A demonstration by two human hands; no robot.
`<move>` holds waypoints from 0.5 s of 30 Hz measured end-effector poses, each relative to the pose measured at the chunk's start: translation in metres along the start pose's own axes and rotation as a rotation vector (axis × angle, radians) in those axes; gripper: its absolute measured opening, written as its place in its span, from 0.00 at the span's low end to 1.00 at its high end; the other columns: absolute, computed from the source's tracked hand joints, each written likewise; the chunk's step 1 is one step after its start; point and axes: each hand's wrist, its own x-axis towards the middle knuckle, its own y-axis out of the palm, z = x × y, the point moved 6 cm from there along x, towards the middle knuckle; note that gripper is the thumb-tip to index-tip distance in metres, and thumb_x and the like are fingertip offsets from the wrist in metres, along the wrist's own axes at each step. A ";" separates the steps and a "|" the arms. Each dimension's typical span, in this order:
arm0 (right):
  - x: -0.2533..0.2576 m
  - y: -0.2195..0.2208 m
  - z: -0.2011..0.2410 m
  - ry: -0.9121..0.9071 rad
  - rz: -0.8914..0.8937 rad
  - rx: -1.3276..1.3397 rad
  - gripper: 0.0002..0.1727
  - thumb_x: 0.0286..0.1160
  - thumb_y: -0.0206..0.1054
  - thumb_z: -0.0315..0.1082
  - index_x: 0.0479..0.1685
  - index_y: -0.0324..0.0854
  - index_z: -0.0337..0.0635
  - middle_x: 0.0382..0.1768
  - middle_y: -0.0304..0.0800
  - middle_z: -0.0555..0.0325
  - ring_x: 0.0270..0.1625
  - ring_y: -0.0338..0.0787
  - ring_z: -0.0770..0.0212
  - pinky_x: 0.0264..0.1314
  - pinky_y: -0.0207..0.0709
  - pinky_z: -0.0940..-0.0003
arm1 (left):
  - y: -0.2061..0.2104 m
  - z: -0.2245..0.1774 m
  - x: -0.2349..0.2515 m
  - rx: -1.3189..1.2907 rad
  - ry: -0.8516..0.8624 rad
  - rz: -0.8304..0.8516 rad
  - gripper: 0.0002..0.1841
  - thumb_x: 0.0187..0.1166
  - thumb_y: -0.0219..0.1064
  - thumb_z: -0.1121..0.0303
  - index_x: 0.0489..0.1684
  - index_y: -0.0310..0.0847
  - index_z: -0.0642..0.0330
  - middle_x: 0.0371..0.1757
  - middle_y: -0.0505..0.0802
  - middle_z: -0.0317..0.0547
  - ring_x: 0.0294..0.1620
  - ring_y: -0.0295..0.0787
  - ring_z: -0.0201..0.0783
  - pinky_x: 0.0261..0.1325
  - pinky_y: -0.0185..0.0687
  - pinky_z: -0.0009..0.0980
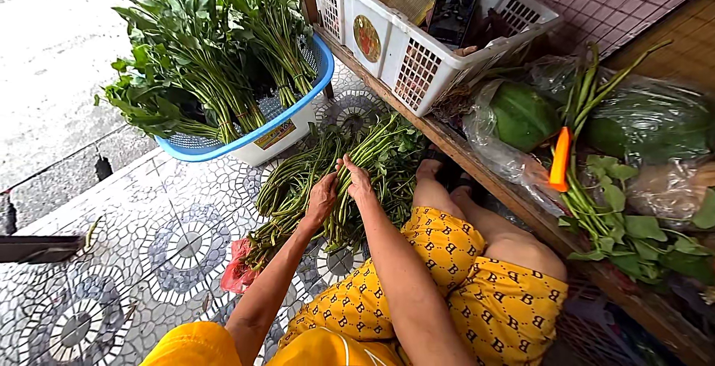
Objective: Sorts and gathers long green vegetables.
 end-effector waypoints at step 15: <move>0.002 -0.017 0.000 0.028 -0.250 -0.043 0.12 0.83 0.70 0.36 0.47 0.74 0.38 0.25 0.70 0.59 0.18 0.72 0.67 0.22 0.76 0.73 | 0.002 0.135 0.044 0.254 -0.608 0.231 0.22 0.86 0.61 0.62 0.73 0.78 0.67 0.70 0.86 0.67 0.75 0.80 0.63 0.77 0.71 0.61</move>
